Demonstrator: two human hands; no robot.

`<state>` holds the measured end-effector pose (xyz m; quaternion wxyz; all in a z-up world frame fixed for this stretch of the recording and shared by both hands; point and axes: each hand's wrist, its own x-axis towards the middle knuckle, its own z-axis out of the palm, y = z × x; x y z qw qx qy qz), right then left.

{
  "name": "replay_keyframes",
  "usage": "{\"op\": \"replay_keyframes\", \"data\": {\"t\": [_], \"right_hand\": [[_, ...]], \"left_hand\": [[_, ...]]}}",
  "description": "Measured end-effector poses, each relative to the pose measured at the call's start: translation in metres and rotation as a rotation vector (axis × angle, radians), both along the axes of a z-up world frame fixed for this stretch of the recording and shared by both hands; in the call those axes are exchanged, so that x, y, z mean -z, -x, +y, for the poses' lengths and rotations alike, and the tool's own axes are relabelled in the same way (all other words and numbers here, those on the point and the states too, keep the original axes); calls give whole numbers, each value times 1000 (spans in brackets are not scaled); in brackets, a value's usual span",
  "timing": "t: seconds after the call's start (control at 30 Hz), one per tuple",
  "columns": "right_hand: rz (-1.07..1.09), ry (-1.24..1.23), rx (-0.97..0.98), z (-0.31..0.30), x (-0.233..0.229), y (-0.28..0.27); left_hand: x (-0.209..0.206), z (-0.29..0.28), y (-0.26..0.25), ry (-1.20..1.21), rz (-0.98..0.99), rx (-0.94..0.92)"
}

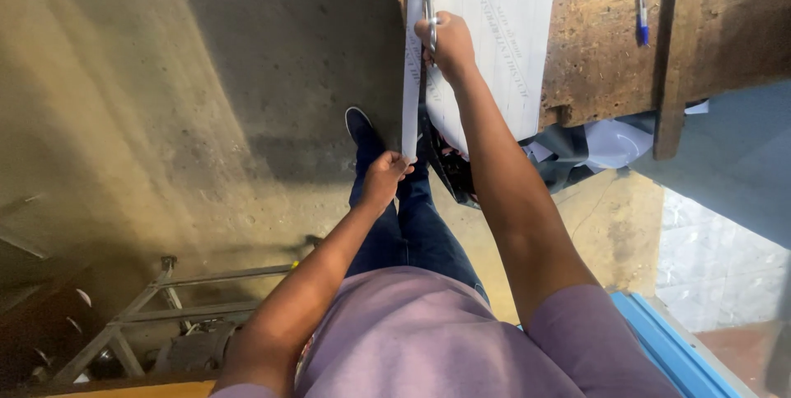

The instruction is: The person uses large shears to cut a long white fabric roll laid on a wooden workbench. They repeatedly cut the fabric into long strips, adjusting the material with their left hand while cutting with their right hand. The cut strips fall onto the floor below the workbench.

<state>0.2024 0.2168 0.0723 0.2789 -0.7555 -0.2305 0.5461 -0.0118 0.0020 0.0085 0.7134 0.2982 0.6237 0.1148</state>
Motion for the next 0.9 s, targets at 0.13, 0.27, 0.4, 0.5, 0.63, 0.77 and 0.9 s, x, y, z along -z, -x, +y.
{"op": "replay_keyframes", "data": {"t": [0.13, 0.27, 0.4, 0.5, 0.63, 0.77, 0.9], "right_hand": [[-7, 6, -19, 5, -2, -2], [37, 12, -15, 20, 6, -6], [89, -18, 4, 43, 21, -10], [27, -31, -20, 43, 14, -9], [29, -57, -20, 40, 2, -8], [42, -43, -39, 49, 7, -11], [39, -17, -97, 74, 12, -16]], "left_hand": [[7, -1, 0, 15, 3, -8], [18, -10, 5, -9, -19, -17], [21, -10, 6, -26, -52, -21], [28, -13, 7, -46, -58, -12], [22, -11, 6, -32, -56, -8], [11, -3, 6, -7, -34, 19], [2, 1, 5, -5, 16, 58]]}}
